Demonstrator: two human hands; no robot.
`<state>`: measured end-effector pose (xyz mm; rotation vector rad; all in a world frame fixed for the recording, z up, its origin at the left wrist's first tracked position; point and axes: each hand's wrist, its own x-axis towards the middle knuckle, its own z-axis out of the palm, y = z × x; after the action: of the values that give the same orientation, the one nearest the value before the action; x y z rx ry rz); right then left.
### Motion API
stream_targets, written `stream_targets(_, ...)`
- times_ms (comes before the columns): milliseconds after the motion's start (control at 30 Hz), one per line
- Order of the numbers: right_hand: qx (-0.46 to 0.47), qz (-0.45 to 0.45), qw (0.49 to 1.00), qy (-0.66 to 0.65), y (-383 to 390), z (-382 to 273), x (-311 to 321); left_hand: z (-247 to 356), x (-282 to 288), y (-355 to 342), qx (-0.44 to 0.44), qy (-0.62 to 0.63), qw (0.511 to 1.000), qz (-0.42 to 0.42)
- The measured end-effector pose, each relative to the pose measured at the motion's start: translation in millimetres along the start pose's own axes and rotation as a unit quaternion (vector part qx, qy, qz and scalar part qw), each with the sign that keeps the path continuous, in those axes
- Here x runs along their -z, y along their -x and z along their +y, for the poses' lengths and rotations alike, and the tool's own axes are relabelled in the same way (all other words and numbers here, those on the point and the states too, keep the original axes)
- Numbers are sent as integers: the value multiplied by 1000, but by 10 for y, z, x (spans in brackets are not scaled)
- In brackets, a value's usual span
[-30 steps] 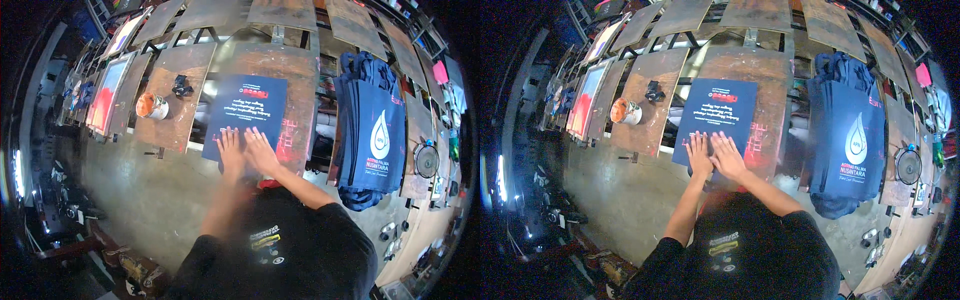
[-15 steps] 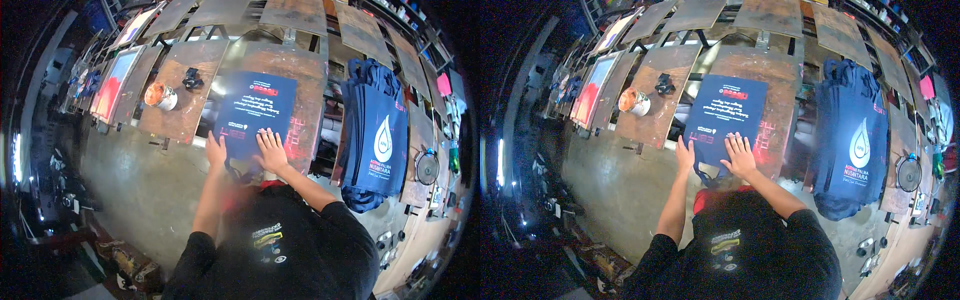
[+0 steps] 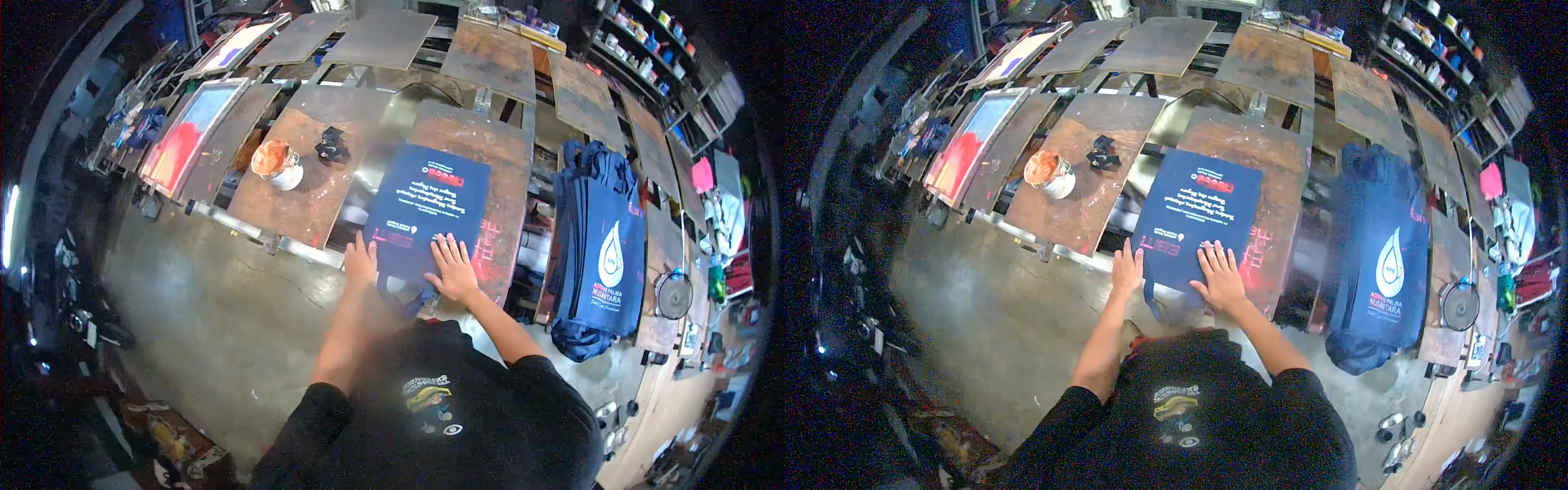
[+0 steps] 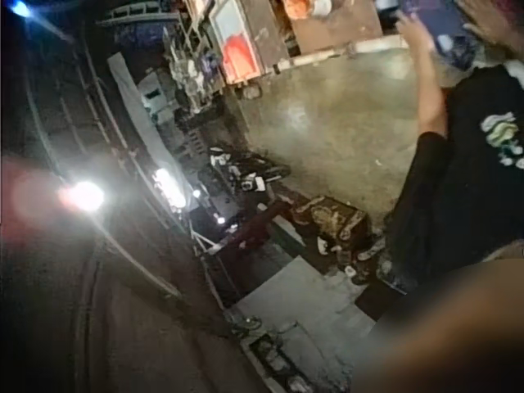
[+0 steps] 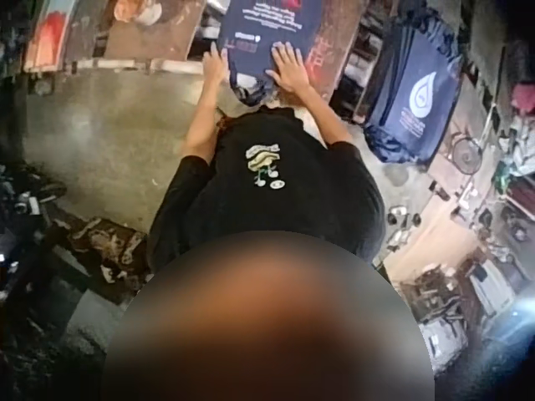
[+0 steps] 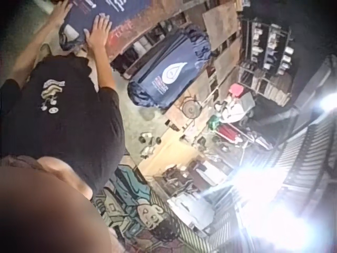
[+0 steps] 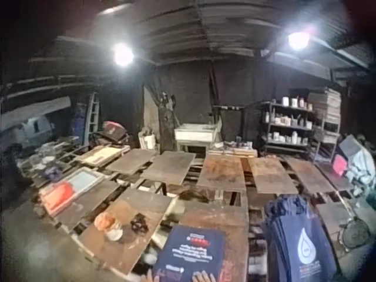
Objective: Preparing t-shirts on a press and handling screen frames for printing.
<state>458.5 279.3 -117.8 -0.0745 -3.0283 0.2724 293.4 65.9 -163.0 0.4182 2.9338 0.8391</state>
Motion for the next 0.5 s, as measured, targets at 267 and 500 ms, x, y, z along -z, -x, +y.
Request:
stream_targets(267, -14, -6, 1000, -7, -44, -111, -23, -257, -62, -129, -21, 80, 996, -26)
stream_targets(500, -71, -20, 997, -25, -82, -209, -20, -408, -185, -164, -21, 132, 989, -68)
